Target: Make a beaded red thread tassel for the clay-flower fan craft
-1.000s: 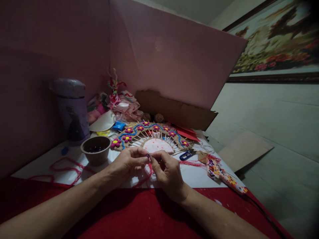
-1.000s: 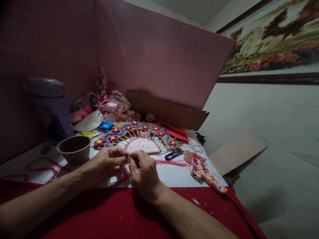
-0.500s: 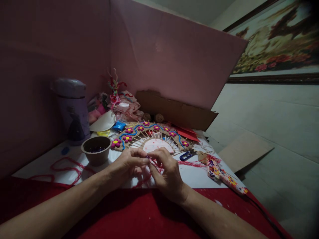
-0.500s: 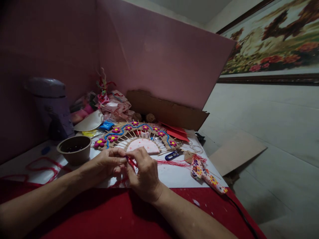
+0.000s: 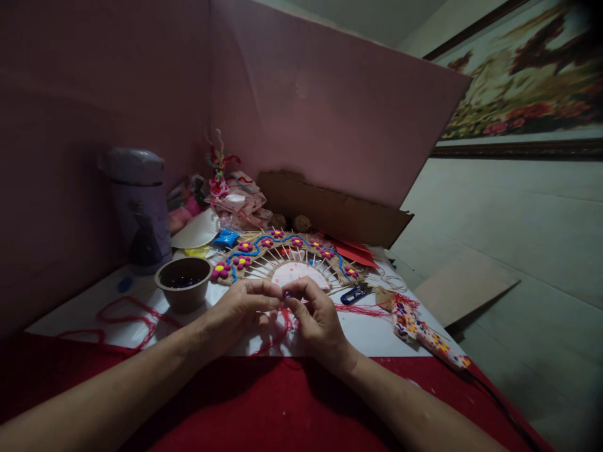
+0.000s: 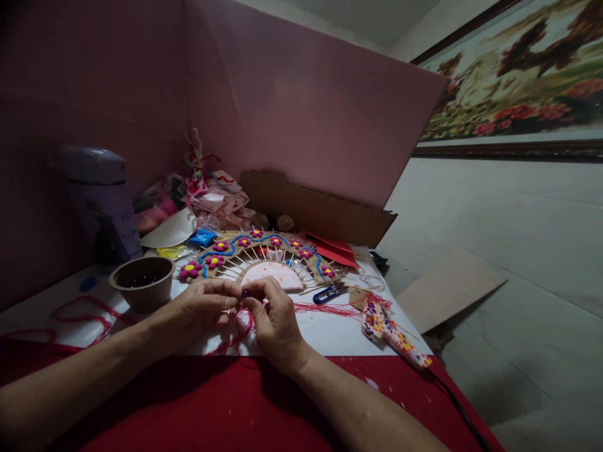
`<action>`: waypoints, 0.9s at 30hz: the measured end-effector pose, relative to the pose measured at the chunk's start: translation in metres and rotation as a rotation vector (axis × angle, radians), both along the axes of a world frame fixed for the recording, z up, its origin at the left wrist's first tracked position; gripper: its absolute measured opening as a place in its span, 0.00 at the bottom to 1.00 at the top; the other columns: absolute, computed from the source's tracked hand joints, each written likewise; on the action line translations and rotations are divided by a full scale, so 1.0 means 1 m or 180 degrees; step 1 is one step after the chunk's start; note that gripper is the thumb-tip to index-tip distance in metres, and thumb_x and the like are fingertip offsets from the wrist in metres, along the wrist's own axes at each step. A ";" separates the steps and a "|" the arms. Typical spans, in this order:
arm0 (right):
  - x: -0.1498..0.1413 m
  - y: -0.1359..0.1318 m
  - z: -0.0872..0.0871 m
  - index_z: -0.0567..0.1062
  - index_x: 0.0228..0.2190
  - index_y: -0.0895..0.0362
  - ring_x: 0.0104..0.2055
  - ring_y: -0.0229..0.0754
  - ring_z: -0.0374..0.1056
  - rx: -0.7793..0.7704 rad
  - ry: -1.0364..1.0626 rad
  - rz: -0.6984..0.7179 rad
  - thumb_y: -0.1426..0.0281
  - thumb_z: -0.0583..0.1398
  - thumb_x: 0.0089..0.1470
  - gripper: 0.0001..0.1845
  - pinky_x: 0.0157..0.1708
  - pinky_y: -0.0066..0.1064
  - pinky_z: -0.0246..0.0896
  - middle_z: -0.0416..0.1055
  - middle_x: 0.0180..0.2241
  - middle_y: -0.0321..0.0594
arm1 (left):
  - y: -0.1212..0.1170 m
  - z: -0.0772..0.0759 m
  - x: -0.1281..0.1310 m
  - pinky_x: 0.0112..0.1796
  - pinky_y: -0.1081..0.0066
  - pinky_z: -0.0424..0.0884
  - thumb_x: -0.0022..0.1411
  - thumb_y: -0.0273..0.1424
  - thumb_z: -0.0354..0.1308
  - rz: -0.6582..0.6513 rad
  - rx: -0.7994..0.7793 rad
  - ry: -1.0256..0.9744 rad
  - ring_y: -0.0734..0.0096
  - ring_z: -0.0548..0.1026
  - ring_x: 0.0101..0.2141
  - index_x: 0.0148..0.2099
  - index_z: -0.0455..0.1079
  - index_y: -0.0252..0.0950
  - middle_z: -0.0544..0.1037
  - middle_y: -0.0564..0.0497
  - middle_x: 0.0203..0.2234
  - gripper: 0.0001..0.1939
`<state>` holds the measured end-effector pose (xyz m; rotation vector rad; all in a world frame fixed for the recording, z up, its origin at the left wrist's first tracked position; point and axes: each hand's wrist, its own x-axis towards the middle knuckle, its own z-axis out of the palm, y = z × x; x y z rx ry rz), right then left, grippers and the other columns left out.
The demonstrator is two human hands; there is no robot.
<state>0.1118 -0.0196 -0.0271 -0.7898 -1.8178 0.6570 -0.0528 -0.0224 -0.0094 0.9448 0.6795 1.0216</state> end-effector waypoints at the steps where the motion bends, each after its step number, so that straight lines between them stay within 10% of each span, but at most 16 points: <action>1: 0.000 0.001 0.000 0.70 0.36 0.56 0.37 0.39 0.65 -0.0067 0.0063 0.0044 0.72 0.55 0.57 0.04 0.35 0.29 0.63 0.67 0.35 0.39 | 0.000 0.000 0.000 0.22 0.79 0.62 0.44 0.24 0.67 0.0004 0.0017 0.0013 0.81 0.67 0.20 0.30 0.73 0.30 0.72 0.52 0.21 0.08; 27: -0.004 0.001 0.009 0.71 0.31 0.56 0.25 0.33 0.61 -0.2223 0.1639 0.1167 0.60 0.67 0.44 0.16 0.20 0.21 0.56 0.67 0.27 0.35 | -0.002 0.000 0.004 0.21 0.77 0.59 0.45 0.32 0.68 0.0117 -0.0031 0.0139 0.82 0.63 0.18 0.27 0.71 0.30 0.71 0.52 0.20 0.12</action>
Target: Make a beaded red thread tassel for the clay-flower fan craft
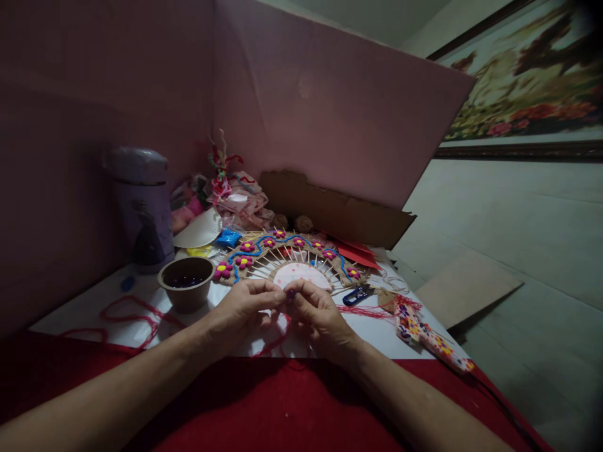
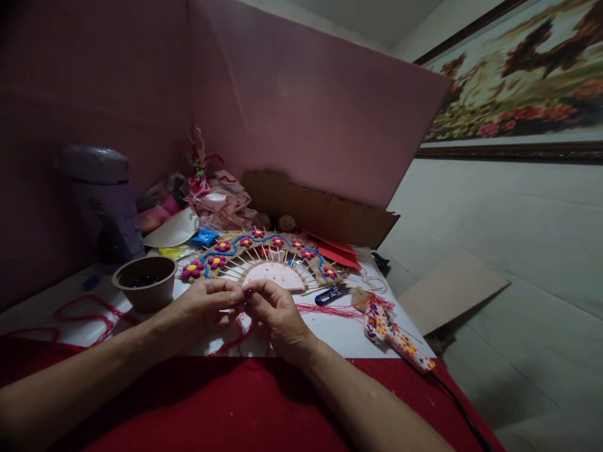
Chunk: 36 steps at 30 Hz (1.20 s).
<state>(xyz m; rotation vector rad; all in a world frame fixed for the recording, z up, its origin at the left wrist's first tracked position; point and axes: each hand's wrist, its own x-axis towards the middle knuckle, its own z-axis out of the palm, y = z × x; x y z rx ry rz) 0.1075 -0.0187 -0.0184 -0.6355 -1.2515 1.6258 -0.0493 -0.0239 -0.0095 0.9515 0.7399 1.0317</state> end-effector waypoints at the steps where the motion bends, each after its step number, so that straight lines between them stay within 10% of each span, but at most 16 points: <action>1: 0.000 0.000 0.001 0.71 0.31 0.56 0.25 0.33 0.61 -0.0058 0.0040 0.0037 0.61 0.68 0.43 0.16 0.20 0.20 0.56 0.67 0.27 0.35 | 0.000 0.000 0.000 0.20 0.78 0.59 0.45 0.32 0.68 0.0008 0.0006 -0.0002 0.82 0.63 0.18 0.27 0.71 0.31 0.70 0.53 0.20 0.12; 14: 0.002 0.006 -0.005 0.70 0.31 0.54 0.31 0.38 0.66 0.0368 -0.0149 0.0036 0.59 0.68 0.41 0.18 0.31 0.29 0.64 0.69 0.29 0.35 | -0.001 0.001 0.001 0.18 0.79 0.58 0.44 0.32 0.69 -0.0029 0.0001 -0.0133 0.82 0.63 0.17 0.27 0.70 0.32 0.69 0.54 0.17 0.12; 36: 0.003 0.004 -0.005 0.72 0.30 0.54 0.16 0.28 0.48 0.0168 0.0060 0.0070 0.63 0.69 0.42 0.14 0.14 0.20 0.42 0.65 0.21 0.29 | 0.000 0.001 0.001 0.18 0.78 0.55 0.42 0.34 0.70 0.0018 0.0066 -0.0085 0.82 0.62 0.17 0.25 0.70 0.31 0.71 0.53 0.18 0.14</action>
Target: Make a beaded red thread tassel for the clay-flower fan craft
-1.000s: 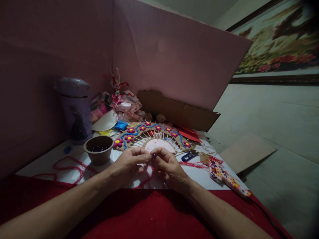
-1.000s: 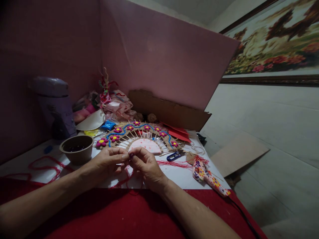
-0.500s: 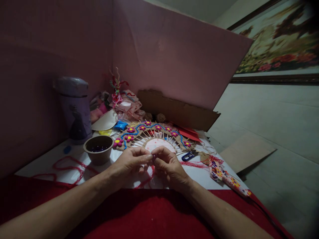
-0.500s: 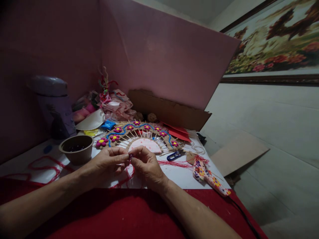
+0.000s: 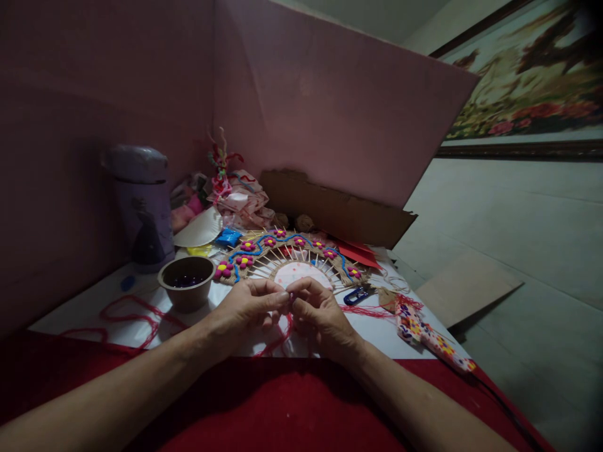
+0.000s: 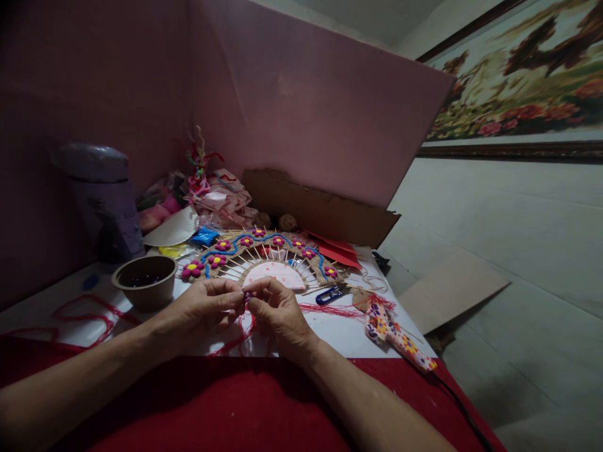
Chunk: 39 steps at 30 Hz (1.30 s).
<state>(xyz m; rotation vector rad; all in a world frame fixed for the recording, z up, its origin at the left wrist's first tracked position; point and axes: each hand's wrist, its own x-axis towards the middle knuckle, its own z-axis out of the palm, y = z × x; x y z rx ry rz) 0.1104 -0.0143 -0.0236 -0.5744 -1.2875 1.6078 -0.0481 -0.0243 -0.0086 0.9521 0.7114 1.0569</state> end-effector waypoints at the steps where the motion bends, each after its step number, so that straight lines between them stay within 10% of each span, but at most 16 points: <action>1: 0.000 0.000 0.000 0.73 0.30 0.54 0.16 0.28 0.49 -0.0001 0.0008 0.0007 0.64 0.69 0.42 0.13 0.14 0.21 0.43 0.65 0.22 0.29 | 0.000 0.000 0.000 0.18 0.78 0.55 0.43 0.34 0.70 -0.0017 0.0004 0.0005 0.82 0.62 0.16 0.26 0.70 0.31 0.70 0.53 0.17 0.14; 15: 0.000 -0.007 -0.004 0.73 0.33 0.56 0.35 0.39 0.66 0.1730 -0.1467 -0.1041 0.71 0.60 0.54 0.03 0.34 0.30 0.61 0.70 0.32 0.38 | 0.003 -0.007 -0.001 0.19 0.78 0.60 0.46 0.35 0.69 -0.0010 -0.0095 0.0312 0.82 0.65 0.17 0.27 0.67 0.31 0.70 0.54 0.19 0.15; 21: 0.000 -0.007 -0.003 0.68 0.44 0.55 0.35 0.39 0.65 0.1845 -0.1656 -0.1167 0.71 0.61 0.52 0.16 0.29 0.27 0.61 0.68 0.34 0.38 | 0.000 -0.002 -0.006 0.25 0.76 0.67 0.50 0.31 0.66 -0.0150 -0.0003 0.0084 0.79 0.69 0.23 0.31 0.70 0.30 0.72 0.50 0.25 0.10; 39: 0.001 -0.011 -0.002 0.71 0.30 0.58 0.31 0.39 0.66 0.2257 -0.1865 -0.1572 0.72 0.56 0.56 0.05 0.30 0.29 0.61 0.70 0.29 0.40 | 0.003 -0.004 -0.006 0.23 0.79 0.65 0.46 0.26 0.68 -0.0004 -0.0125 0.0012 0.81 0.68 0.22 0.33 0.71 0.31 0.72 0.52 0.25 0.12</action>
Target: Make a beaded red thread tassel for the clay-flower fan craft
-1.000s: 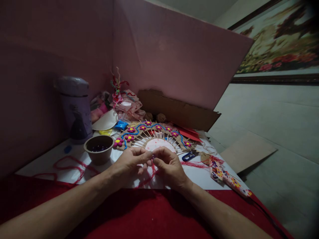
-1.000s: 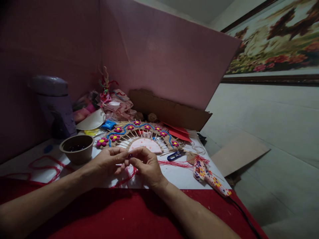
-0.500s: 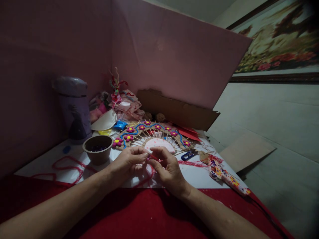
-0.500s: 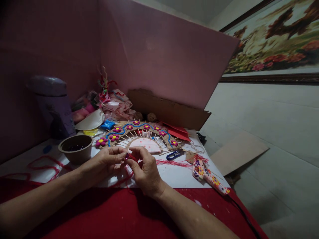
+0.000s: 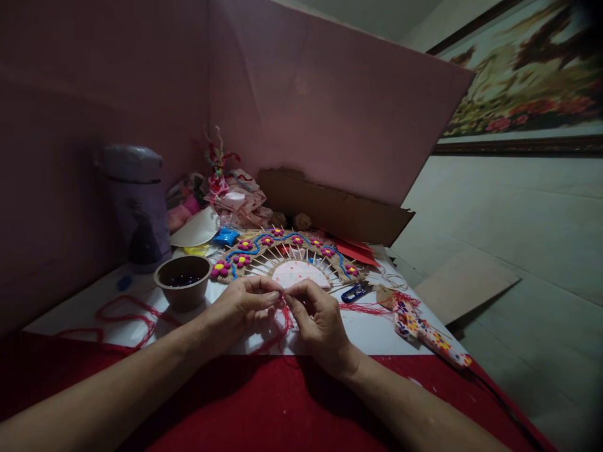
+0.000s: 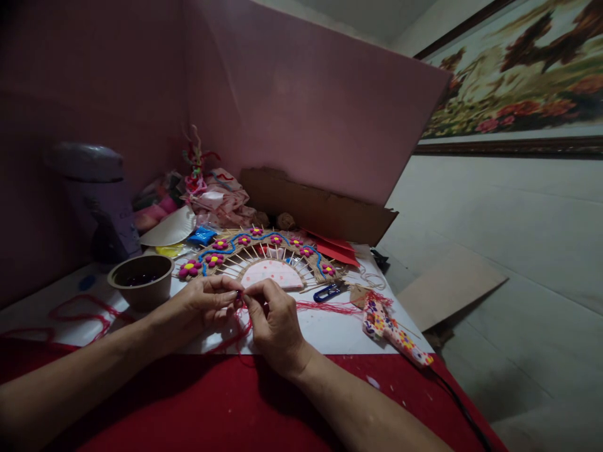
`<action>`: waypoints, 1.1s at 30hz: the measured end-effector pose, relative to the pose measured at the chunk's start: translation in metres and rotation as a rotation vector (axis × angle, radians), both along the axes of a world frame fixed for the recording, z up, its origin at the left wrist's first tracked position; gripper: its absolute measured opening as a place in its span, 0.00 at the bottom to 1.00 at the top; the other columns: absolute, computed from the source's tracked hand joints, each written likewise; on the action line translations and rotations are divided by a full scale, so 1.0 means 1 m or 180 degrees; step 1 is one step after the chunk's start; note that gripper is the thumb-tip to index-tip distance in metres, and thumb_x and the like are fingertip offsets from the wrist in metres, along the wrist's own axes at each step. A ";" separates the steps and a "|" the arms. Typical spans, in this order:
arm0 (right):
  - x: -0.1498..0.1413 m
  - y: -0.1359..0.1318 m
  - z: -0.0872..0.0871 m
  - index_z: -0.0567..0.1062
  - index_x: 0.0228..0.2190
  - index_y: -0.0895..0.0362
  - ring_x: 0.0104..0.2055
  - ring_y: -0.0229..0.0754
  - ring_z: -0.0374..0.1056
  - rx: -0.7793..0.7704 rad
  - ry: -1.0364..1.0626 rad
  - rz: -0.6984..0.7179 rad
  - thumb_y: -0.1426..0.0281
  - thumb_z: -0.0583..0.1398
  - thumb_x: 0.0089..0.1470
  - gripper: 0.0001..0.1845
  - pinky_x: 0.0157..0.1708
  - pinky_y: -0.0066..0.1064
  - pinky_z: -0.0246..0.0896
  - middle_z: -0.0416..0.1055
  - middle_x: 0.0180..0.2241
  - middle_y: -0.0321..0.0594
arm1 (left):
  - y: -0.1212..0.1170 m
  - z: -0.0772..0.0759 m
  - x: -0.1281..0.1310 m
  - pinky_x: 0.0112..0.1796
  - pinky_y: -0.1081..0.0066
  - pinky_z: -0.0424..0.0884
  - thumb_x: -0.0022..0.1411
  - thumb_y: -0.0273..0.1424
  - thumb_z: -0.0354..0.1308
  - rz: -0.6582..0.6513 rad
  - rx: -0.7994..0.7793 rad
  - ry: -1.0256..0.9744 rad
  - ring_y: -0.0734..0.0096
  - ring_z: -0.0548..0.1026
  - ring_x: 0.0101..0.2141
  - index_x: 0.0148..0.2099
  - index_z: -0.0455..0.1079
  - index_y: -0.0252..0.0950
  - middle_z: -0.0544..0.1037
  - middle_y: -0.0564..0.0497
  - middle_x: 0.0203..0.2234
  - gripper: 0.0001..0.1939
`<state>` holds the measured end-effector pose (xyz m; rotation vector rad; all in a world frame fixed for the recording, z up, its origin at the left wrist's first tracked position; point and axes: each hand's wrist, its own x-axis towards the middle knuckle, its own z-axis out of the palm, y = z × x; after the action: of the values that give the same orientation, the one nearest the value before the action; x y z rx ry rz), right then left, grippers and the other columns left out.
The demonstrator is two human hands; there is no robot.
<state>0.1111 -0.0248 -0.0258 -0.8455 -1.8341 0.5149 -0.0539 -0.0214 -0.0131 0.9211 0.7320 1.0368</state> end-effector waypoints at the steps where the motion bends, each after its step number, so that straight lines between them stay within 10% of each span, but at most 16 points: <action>1: 0.000 0.000 0.000 0.71 0.30 0.58 0.30 0.38 0.66 0.0016 -0.0007 -0.0001 0.72 0.56 0.56 0.05 0.30 0.29 0.60 0.70 0.29 0.39 | 0.001 0.000 0.000 0.24 0.79 0.65 0.46 0.26 0.68 -0.0005 0.0015 0.0009 0.81 0.68 0.22 0.33 0.71 0.31 0.72 0.52 0.25 0.12; 33: 0.000 -0.001 0.001 0.70 0.29 0.57 0.25 0.36 0.63 -0.0056 -0.0021 -0.0070 0.68 0.56 0.58 0.07 0.25 0.27 0.58 0.69 0.26 0.37 | -0.001 0.007 0.002 0.24 0.78 0.64 0.46 0.27 0.67 0.0204 0.0022 -0.0025 0.79 0.68 0.23 0.30 0.70 0.30 0.72 0.52 0.23 0.10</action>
<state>0.1110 -0.0256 -0.0246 -0.8794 -1.8266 0.5155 -0.0514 -0.0226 -0.0060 0.9039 0.7558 1.0996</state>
